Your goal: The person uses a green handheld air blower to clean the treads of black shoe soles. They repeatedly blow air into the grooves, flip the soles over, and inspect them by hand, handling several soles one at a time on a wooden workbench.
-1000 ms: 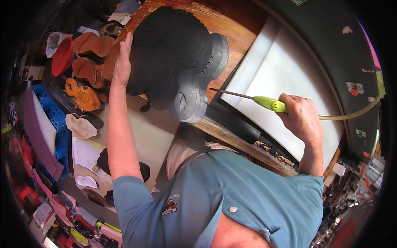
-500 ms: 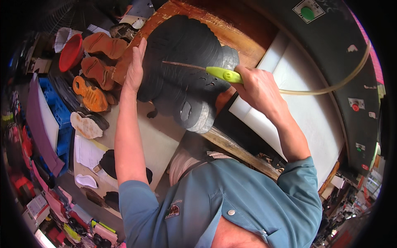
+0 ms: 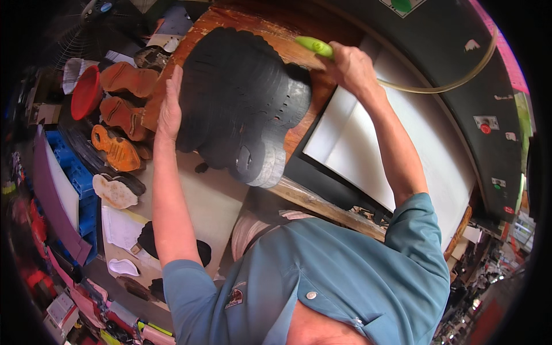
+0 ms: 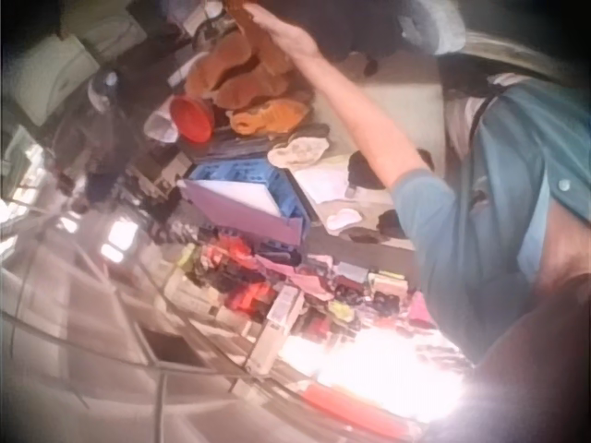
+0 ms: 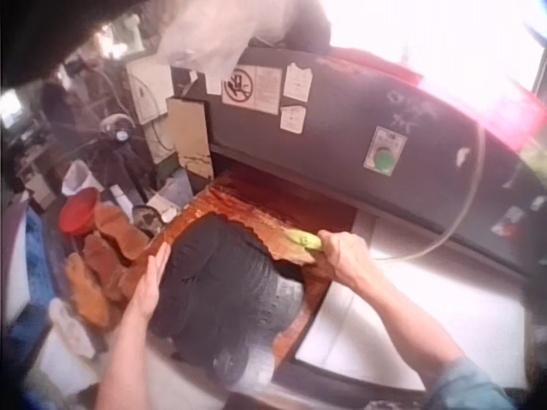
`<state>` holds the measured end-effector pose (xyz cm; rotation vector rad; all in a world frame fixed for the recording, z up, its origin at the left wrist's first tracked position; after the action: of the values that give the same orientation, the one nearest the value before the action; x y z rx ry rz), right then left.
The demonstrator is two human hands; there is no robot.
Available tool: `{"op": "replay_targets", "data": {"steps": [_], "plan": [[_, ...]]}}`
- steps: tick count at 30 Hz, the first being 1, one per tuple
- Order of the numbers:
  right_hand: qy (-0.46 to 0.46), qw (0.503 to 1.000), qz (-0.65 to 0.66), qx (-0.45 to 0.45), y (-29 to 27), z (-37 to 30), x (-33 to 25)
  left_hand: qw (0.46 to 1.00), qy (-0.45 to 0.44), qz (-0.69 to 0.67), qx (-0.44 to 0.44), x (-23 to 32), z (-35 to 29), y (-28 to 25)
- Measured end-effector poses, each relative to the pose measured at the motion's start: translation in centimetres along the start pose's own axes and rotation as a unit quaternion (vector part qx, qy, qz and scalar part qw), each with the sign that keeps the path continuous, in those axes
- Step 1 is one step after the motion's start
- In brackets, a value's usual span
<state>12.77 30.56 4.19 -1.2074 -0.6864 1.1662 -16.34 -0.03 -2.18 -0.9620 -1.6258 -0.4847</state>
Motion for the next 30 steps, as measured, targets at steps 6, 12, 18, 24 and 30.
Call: {"op": "replay_targets", "data": {"steps": [6,12,18,24,30], "plan": [[-0.081,0.969,-0.191,0.134,-2.3,-1.0,1.8,1.000,0.003,0.030,0.008,-0.4,0.3,0.0],[0.028,0.998,-0.014,-0.055,0.9,-5.1,-5.8,0.993,0.016,0.103,0.050,-0.4,0.3,0.2],[0.070,0.997,-0.019,-0.041,4.0,-3.3,-10.3,0.952,0.080,0.261,0.141,-0.2,-0.2,1.1],[0.269,0.870,0.407,0.072,4.1,-3.4,-10.9,0.958,0.093,0.233,0.140,0.0,-0.6,1.6],[0.419,0.578,0.699,0.034,4.5,-4.7,-12.1,0.983,0.029,0.134,0.120,0.4,-1.9,3.0]]}}
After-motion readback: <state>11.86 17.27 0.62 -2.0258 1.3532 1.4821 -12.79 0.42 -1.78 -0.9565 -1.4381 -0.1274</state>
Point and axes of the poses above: each hand's wrist, its own z-axis towards the middle knuckle, its own y-axis out of the palm, x = y × z, the point moved 2 cm from there along z, towards the middle knuckle, and after that the axes turned 14 degrees about -y, right-handed, at the moved point
